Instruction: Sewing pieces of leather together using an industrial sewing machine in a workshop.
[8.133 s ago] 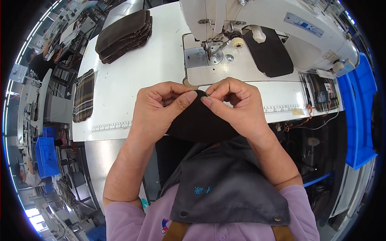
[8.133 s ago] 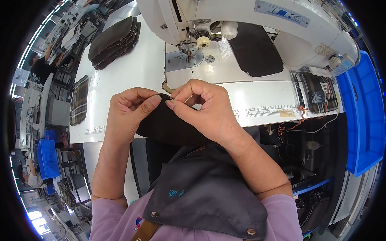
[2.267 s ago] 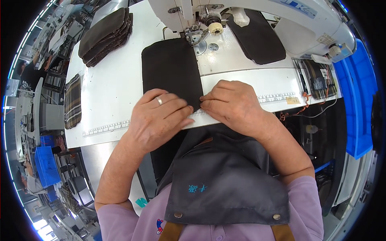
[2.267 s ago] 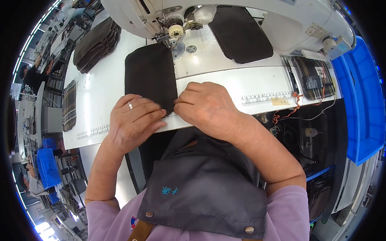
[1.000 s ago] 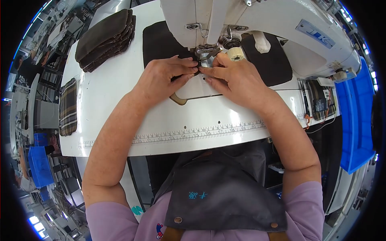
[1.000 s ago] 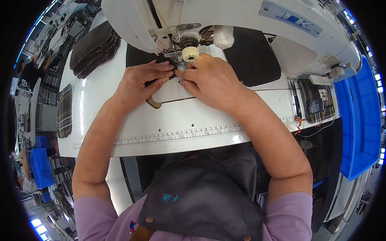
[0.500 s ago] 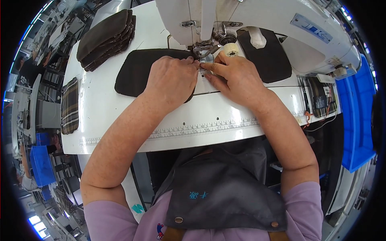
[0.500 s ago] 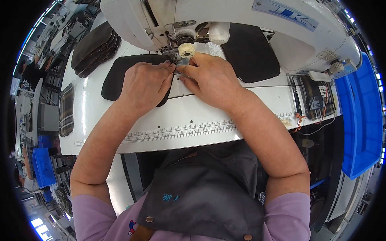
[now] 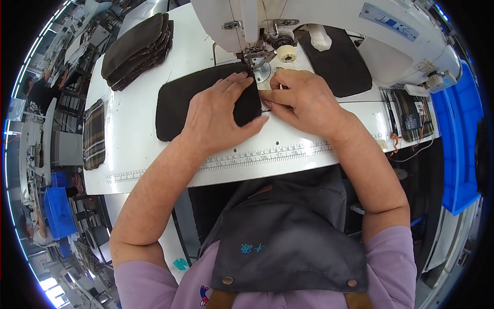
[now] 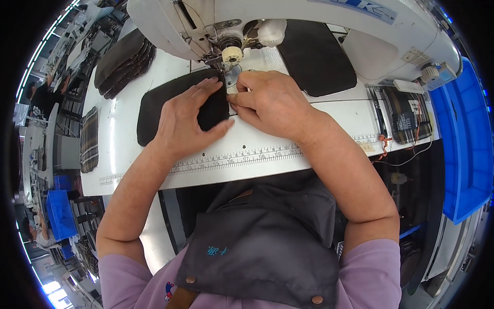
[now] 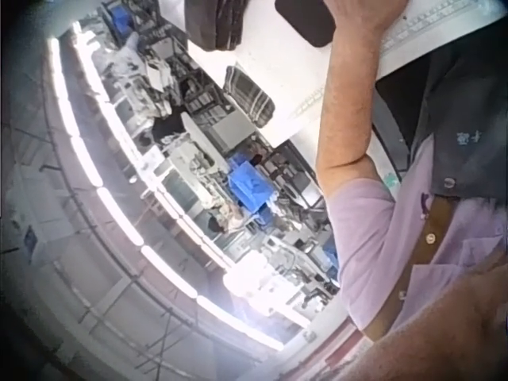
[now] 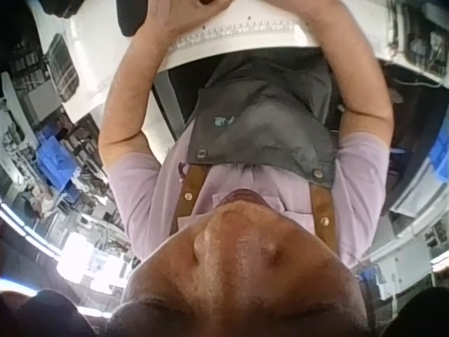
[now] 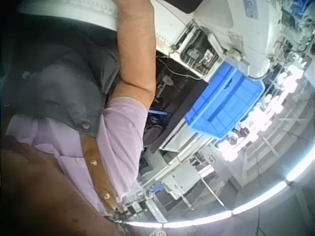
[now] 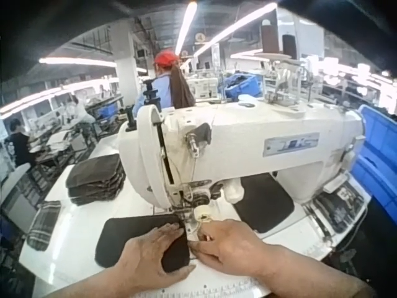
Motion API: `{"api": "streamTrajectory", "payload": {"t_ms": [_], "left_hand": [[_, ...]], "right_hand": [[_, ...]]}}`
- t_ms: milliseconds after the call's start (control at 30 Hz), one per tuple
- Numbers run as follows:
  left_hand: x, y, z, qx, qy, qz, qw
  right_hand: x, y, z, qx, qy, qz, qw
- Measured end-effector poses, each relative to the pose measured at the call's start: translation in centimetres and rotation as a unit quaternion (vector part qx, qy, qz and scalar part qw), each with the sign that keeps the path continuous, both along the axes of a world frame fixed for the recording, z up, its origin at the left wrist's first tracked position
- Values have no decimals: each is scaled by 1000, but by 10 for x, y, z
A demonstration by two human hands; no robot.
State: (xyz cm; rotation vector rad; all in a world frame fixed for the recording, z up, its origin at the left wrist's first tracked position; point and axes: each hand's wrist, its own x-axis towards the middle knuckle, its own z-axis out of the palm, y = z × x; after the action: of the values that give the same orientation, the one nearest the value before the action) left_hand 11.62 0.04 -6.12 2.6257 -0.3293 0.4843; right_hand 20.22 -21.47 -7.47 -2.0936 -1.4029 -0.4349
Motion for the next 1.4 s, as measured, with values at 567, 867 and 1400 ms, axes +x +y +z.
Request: {"api": "streamTrajectory", "payload": {"t_ms": [567, 867, 1400], "left_hand": [[-6, 22, -7, 15, 11, -118, 993], [12, 26, -2, 12, 18, -102, 995], [24, 40, -1, 0, 4, -177, 984]], "right_hand": [[-13, -1, 10, -36, 25, 81, 996], [-7, 5, 8, -45, 16, 23, 999], [-5, 7, 6, -1, 19, -7, 1000]]}}
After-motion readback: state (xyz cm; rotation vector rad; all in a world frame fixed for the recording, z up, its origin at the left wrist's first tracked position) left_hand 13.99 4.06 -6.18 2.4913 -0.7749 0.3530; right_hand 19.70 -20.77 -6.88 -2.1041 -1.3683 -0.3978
